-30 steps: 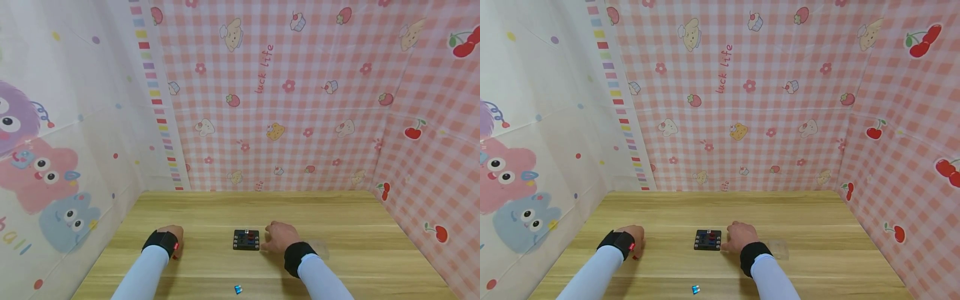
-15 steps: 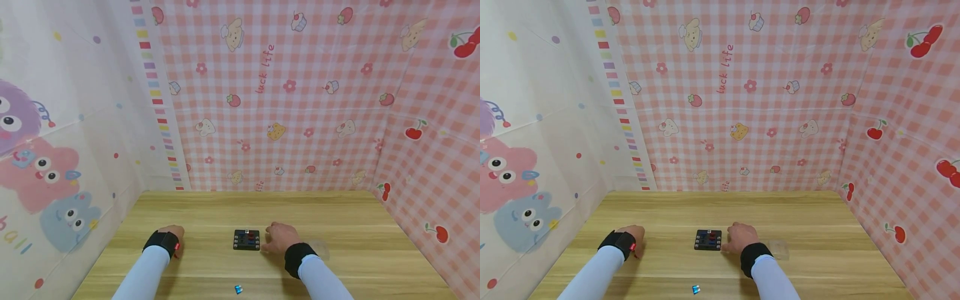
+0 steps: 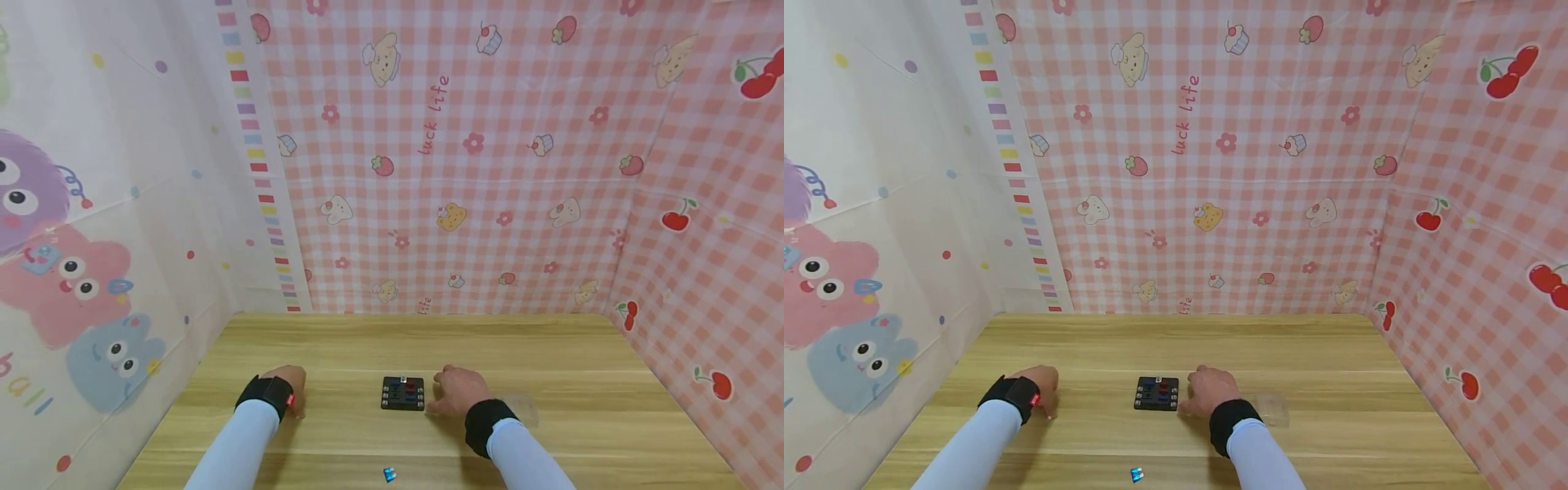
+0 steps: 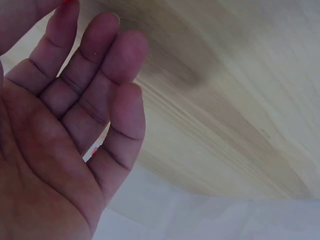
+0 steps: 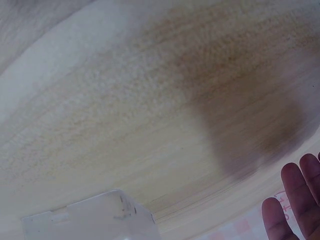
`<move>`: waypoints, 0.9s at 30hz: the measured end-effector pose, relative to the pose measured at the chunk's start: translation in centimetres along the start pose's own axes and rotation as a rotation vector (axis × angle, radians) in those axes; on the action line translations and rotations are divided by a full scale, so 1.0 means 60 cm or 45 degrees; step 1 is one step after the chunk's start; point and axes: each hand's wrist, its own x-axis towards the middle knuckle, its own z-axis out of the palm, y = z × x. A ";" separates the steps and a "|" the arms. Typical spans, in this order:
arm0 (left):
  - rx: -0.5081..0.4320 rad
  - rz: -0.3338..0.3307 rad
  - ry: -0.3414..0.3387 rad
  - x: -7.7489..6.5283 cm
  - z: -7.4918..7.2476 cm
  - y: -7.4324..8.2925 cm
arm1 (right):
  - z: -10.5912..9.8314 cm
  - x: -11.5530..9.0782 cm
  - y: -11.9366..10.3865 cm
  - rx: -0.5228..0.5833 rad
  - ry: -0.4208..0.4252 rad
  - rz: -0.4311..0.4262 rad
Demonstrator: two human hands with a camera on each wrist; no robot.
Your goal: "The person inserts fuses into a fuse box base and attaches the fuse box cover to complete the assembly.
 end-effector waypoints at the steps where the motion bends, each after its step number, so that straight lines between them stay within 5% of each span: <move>1: -0.015 0.004 -0.001 0.000 -0.002 0.002 | 0.000 0.000 0.000 0.003 0.001 0.000; 12: -0.211 0.061 0.059 -0.011 -0.031 0.025 | -0.001 -0.002 -0.003 -0.020 0.017 -0.022; 27: -0.263 0.153 0.165 0.016 -0.022 0.033 | 0.003 0.000 -0.004 -0.056 0.010 -0.040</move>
